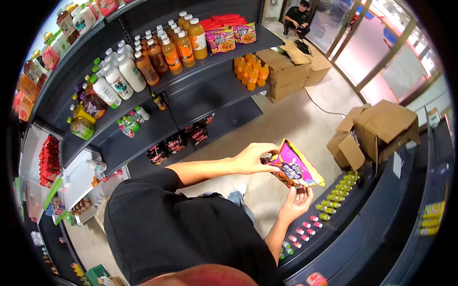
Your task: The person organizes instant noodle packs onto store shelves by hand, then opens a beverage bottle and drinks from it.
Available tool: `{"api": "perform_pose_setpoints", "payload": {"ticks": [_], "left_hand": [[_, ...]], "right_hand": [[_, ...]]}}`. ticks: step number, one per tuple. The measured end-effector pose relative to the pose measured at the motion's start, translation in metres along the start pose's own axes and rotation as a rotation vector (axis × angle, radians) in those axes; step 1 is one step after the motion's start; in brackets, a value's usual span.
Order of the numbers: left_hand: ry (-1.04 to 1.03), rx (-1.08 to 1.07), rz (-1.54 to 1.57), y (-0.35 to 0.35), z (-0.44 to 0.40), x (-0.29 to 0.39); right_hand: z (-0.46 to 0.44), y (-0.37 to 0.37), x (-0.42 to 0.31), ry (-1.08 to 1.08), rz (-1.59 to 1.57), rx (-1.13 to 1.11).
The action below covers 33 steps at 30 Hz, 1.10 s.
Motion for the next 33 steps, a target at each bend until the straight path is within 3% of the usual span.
{"api": "perform_pose_setpoints", "payload": {"ticks": [9, 14, 17, 21, 23, 28, 33], "left_hand": [[0.132, 0.090, -0.286, 0.129, -0.124, -0.100], [-0.093, 0.392, -0.562, 0.205, -0.152, -0.173], [0.115, 0.479, -0.532, 0.240, -0.174, -0.213], [0.178, 0.618, -0.516, 0.281, -0.213, -0.257], [0.348, 0.591, -0.560, 0.295, -0.232, -0.281], [0.309, 0.745, -0.661, 0.329, -0.275, -0.313], [0.452, 0.816, -0.649, 0.330, -0.295, -0.354]], "right_hand": [[-0.138, -0.200, 0.081, -0.080, -0.101, -0.353], [-0.176, -0.322, 0.136, -0.088, -0.089, -0.534], [-0.194, -0.405, 0.146, -0.248, -0.176, -0.589], [-0.227, -0.490, 0.138, -0.125, -0.179, -0.643], [-0.255, -0.523, 0.145, -0.023, -0.059, -0.680], [-0.295, -0.616, 0.164, 0.154, 0.020, -0.773], [-0.330, -0.683, 0.192, 0.327, -0.044, -0.845]]}}
Point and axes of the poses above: each hand's wrist, its own z-axis away from the middle knuckle, its own y-axis out of the back of the hand, x = y × z, the point moved 7 cm from there along -z, towards the middle knuckle, and after that the axes turned 9 degrees about x, right-handed, at the moved point
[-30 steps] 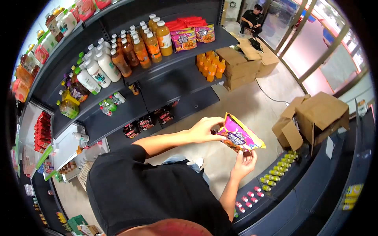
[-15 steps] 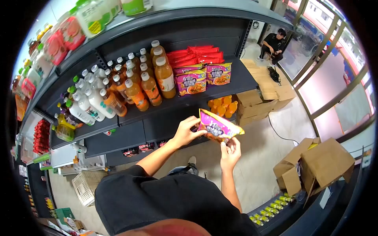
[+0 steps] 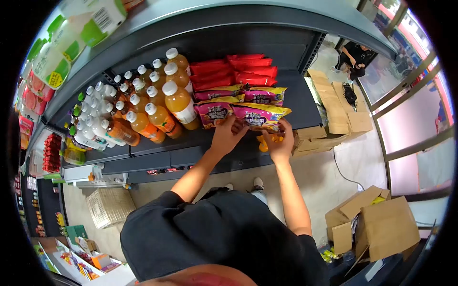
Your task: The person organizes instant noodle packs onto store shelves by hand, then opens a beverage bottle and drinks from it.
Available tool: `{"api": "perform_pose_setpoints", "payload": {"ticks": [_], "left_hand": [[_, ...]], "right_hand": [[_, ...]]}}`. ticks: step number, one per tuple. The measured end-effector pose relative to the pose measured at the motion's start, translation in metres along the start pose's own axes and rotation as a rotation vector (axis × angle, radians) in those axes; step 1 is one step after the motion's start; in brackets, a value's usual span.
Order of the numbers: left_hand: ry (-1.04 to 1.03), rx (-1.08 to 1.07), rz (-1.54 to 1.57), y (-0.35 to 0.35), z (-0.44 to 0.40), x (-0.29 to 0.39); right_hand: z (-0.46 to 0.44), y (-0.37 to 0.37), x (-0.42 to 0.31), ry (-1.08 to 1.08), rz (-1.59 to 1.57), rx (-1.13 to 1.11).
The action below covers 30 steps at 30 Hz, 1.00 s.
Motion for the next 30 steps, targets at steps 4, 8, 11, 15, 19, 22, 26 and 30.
{"api": "perform_pose_setpoints", "payload": {"ticks": [4, 8, 11, 15, 19, 22, 26, 30], "left_hand": [[0.043, 0.071, 0.016, -0.020, 0.002, -0.003], [0.057, 0.152, 0.007, -0.038, 0.013, -0.018], [0.117, 0.220, -0.028, -0.048, 0.021, -0.016], [0.123, 0.254, -0.151, -0.057, 0.023, -0.006], [0.113, 0.347, -0.142, -0.060, 0.025, 0.000], [0.082, 0.397, -0.150, -0.061, 0.026, 0.004], [0.070, 0.362, -0.170, -0.072, 0.023, 0.003], [0.115, 0.373, -0.096, -0.071, 0.022, 0.005]], "right_hand": [[-0.017, -0.015, 0.040, -0.164, 0.011, -0.126], [-0.032, -0.022, 0.062, -0.100, 0.042, -0.206], [-0.046, -0.026, 0.063, 0.111, -0.007, -0.211], [-0.049, -0.031, 0.082, 0.064, -0.044, -0.255], [-0.053, -0.026, 0.073, 0.163, -0.046, -0.228], [-0.053, -0.021, 0.075, 0.109, -0.062, -0.207], [-0.047, -0.014, 0.085, 0.036, -0.069, -0.131], [-0.043, -0.011, 0.082, 0.029, -0.047, -0.118]]}}
Point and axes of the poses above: each hand's wrist, its own z-axis away from the middle knuckle, its own y-axis out of the back of the hand, x = y × z, the point moved 7 cm from there along -z, towards the middle knuckle, and after that the axes turned 9 degrees about x, right-handed, at the moved point
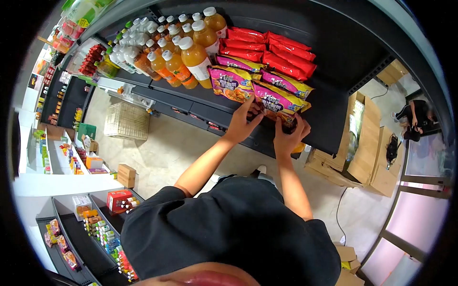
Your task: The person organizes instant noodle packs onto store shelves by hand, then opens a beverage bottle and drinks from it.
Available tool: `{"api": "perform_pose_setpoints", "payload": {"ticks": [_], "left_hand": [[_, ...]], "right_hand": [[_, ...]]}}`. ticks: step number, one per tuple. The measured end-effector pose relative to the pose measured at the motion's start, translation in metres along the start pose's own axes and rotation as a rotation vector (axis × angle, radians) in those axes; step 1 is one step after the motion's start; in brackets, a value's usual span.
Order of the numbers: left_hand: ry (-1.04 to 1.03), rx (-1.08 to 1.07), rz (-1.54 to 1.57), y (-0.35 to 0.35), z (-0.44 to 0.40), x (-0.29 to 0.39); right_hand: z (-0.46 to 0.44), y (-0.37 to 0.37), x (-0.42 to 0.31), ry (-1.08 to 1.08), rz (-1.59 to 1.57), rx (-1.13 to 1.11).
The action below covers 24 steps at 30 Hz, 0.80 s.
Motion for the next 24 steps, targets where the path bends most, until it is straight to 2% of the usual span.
{"api": "perform_pose_setpoints", "payload": {"ticks": [3, 6, 9, 13, 17, 19, 22, 24], "left_hand": [[0.154, -0.046, 0.085, 0.010, 0.010, -0.002], [0.165, -0.094, 0.079, 0.021, 0.026, -0.008], [-0.162, -0.188, -0.168, 0.027, 0.040, 0.007], [0.012, -0.270, -0.113, 0.032, 0.052, -0.004], [0.011, -0.378, -0.150, 0.039, 0.061, -0.015], [-0.050, -0.498, -0.239, 0.044, 0.073, -0.030], [0.158, -0.770, -0.275, 0.056, 0.111, -0.088], [0.254, -0.748, -0.213, 0.075, 0.148, -0.148]], "right_hand": [[0.001, 0.004, -0.006, 0.003, 0.039, 0.000], [0.008, 0.011, -0.006, 0.040, 0.069, 0.059], [0.022, 0.024, -0.027, 0.411, 0.098, 0.119], [0.032, 0.010, -0.038, 0.450, 0.059, -0.018], [0.041, 0.006, -0.046, 0.465, -0.025, -0.064], [0.042, 0.006, -0.048, 0.431, -0.062, -0.065], [0.050, 0.002, -0.049, 0.387, -0.090, -0.081], [0.068, -0.008, -0.053, 0.396, -0.104, -0.136]]}}
Point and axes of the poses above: each hand's wrist, its own z-axis away from the middle knuckle, its own y-axis out of the back of the hand, x = y × z, the point moved 7 cm from there along -z, towards the middle knuckle, and after that the axes turned 9 degrees about x, right-handed, at the moved point
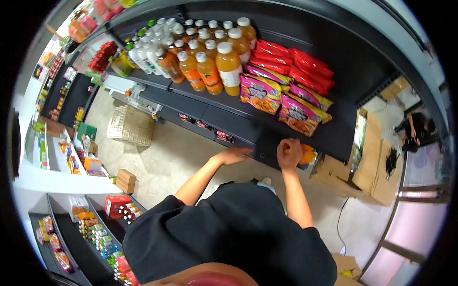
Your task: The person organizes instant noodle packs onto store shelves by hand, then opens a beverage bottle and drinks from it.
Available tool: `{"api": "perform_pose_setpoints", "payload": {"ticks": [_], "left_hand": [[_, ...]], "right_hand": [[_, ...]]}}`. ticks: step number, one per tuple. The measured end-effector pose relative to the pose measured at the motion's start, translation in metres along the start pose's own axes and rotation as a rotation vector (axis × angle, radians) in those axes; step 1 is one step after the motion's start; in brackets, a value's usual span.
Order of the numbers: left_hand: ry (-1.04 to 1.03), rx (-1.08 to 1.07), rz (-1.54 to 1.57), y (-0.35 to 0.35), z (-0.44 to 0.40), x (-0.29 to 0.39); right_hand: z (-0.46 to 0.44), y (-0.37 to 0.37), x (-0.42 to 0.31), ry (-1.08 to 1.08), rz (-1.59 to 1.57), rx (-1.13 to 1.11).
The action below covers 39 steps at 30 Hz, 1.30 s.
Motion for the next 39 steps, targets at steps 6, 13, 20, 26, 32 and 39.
{"api": "perform_pose_setpoints", "payload": {"ticks": [6, 13, 20, 26, 32, 39], "left_hand": [[0.989, 0.491, 0.217, -0.044, 0.247, -0.291], [1.396, 1.305, 0.988, -0.097, 0.538, -0.287], [1.616, 1.820, 0.736, -0.254, 0.662, -0.258], [1.609, 0.711, 0.578, -0.380, 0.567, -0.160], [1.799, 1.331, 1.182, -0.373, 0.560, -0.162], [1.874, 1.747, 1.219, -0.266, 0.637, -0.274]], "right_hand": [[0.086, -0.107, -0.032, -0.387, -0.229, -1.022], [0.186, -0.225, -0.052, -0.084, -0.124, -1.727], [0.309, -0.367, -0.217, 0.553, -0.174, -2.156], [0.414, -0.446, -0.339, -0.280, -0.748, -2.048], [0.541, -0.468, -0.197, 0.280, 0.070, -2.525], [0.552, -0.547, -0.268, 0.268, 0.312, -2.530]]}}
Point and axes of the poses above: each hand's wrist, its own z-axis away from the middle knuckle, its own y-axis out of the back of the hand, x = y × z, the point moved 7 cm from there along -z, towards the middle knuckle, and after that the axes turned 9 degrees about x, right-handed, at the moved point
